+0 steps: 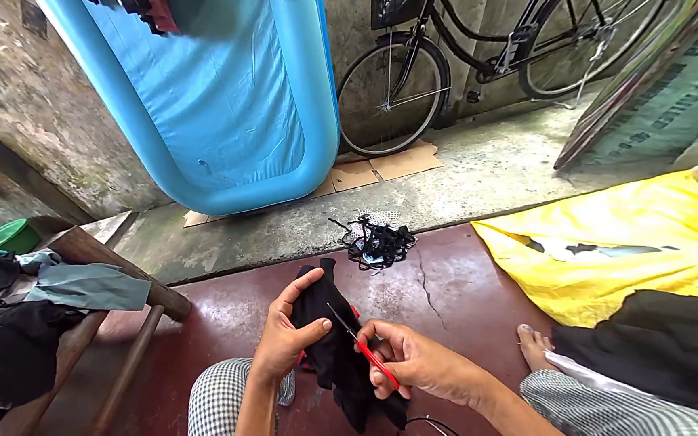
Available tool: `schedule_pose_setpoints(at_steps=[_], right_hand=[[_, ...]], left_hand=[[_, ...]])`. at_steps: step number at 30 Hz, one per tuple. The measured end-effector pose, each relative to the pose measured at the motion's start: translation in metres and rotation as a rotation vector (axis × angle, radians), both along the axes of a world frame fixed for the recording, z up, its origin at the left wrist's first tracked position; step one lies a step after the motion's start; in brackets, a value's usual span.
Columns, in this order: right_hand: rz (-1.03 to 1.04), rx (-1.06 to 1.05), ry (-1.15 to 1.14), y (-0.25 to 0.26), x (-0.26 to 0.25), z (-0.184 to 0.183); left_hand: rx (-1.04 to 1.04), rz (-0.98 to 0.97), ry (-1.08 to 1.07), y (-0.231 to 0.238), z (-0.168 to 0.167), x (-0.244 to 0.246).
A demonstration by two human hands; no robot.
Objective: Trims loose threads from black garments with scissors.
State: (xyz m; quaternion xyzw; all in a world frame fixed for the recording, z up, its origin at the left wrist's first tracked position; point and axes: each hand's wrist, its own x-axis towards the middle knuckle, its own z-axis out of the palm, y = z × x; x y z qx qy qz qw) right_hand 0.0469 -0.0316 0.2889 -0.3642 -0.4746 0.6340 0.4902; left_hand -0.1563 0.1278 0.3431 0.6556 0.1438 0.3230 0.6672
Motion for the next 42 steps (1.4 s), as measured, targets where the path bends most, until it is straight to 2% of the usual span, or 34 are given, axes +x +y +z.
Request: schedule_pose_setpoints(at_steps=[6,17,29,42], right_hand=[[-0.014,0.023,0.024,0.002,-0.006,-0.001],[-0.092,0.009,0.063,0.004,-0.011,0.002],[-0.164,-0.006,0.088,0.004,-0.014,0.008],[-0.218,-0.062,0.081,0.004,-0.012,0.013]], left_hand=[[0.078,-0.010,0.018,-0.003,-0.004,0.002],[0.110,0.121,-0.024,-0.012,-0.013,0.015],[0.227,0.161,0.005,-0.019,-0.018,0.020],[0.256,0.112,0.026,-0.021,-0.023,0.023]])
